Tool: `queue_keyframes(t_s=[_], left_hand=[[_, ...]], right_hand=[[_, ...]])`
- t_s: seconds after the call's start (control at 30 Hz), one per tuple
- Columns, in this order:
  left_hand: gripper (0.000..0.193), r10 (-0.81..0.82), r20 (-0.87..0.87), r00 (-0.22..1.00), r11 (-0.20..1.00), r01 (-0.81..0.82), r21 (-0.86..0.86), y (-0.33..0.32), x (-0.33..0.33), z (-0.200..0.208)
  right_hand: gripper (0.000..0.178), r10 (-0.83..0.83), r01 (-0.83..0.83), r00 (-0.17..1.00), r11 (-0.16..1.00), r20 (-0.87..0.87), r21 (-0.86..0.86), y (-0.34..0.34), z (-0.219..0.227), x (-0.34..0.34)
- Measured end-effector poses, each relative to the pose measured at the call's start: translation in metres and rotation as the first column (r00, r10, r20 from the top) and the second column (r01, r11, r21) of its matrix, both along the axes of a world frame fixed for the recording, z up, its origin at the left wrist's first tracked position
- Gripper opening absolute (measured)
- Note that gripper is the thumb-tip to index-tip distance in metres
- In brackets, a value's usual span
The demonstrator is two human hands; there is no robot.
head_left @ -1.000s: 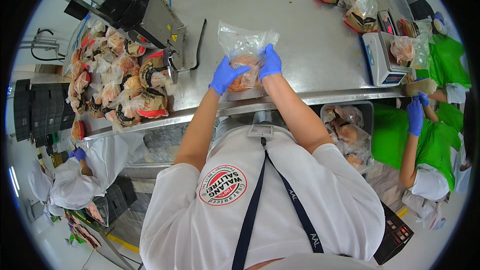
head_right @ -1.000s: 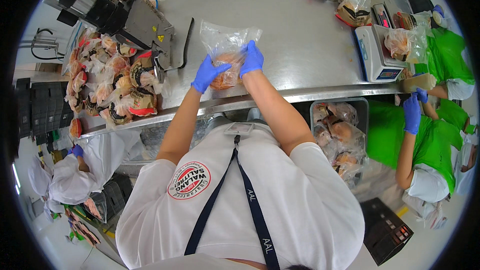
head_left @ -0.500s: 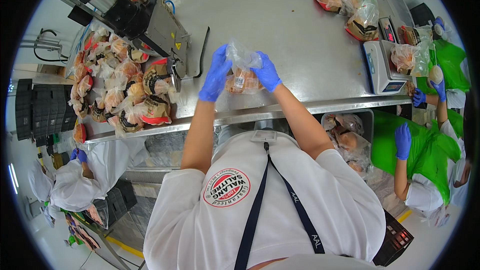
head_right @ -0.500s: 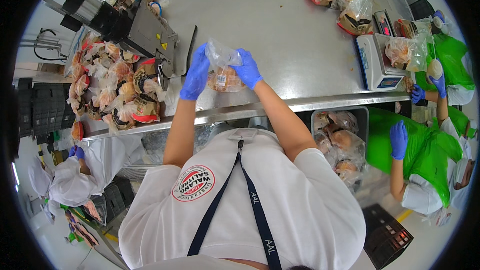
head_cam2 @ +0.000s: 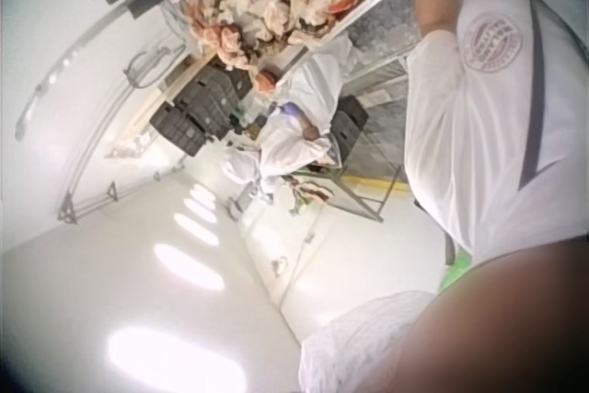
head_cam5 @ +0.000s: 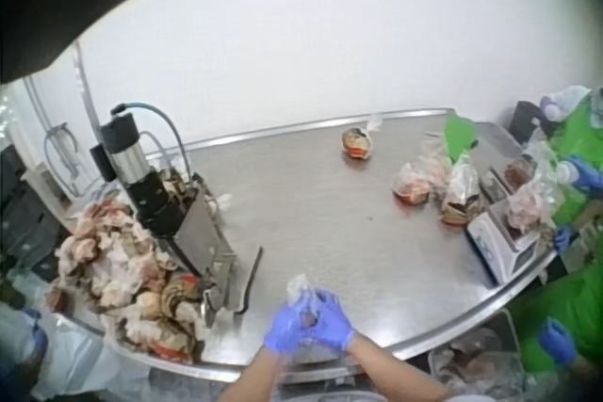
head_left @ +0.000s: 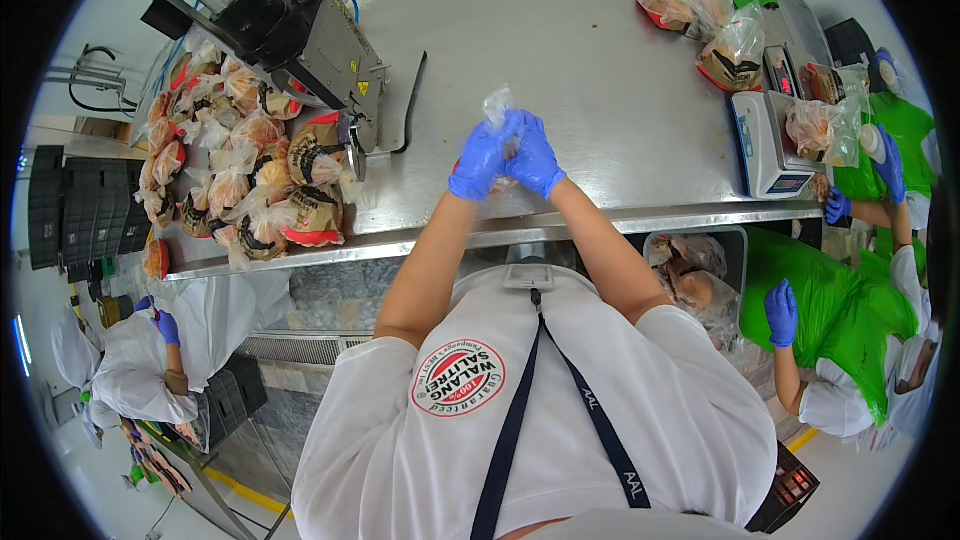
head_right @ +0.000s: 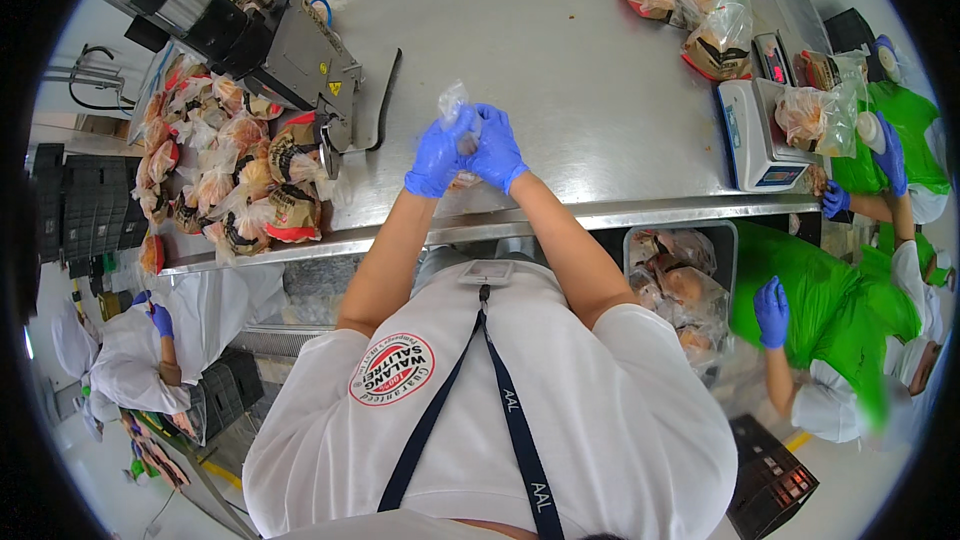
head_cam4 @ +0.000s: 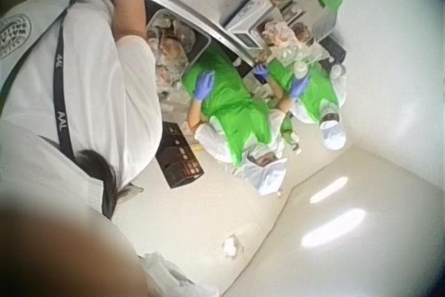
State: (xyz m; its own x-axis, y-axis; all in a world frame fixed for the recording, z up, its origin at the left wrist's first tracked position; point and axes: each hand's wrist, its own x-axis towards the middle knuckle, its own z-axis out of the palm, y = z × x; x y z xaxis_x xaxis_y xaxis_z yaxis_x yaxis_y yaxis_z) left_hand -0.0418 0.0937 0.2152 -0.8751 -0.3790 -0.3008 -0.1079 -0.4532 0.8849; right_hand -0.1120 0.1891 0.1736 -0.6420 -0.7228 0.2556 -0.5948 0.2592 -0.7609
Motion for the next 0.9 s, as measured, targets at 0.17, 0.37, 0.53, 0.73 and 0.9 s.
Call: queue_keyframes(t_s=[0.17, 0.37, 0.53, 0.73, 0.9], left_hand=[[0.046, -0.05, -0.181, 0.982, 0.851, -0.053, -0.523, -0.013, 0.023, -0.017], [0.037, 0.093, -0.246, 0.965, 0.552, -0.256, -0.794, -0.004, 0.034, -0.101], [0.034, 0.34, 0.129, 0.932, 0.002, 0.136, -0.991, 0.006, 0.025, -0.072], [0.028, 0.373, -0.148, 0.916, 0.581, -0.355, -0.733, -0.005, 0.039, -0.109], [0.029, 0.481, -0.136, 0.866, 0.774, -0.492, -0.398, 0.001, 0.03, -0.094]], right_hand=[[0.043, 0.025, -0.001, 0.976, 0.994, 0.218, -0.112, -0.006, -0.031, -0.017], [0.039, 0.334, -0.325, 0.923, 0.942, -0.191, 0.08, -0.041, -0.012, 0.025], [0.033, 0.336, -0.324, 0.917, 0.942, -0.215, 0.087, -0.036, 0.042, 0.047], [0.039, 0.159, -0.192, 0.956, 0.975, -0.247, -0.116, -0.017, 0.048, 0.029], [0.039, 0.172, 0.222, 0.407, 0.934, 0.897, -0.28, -0.002, -0.033, -0.02]])
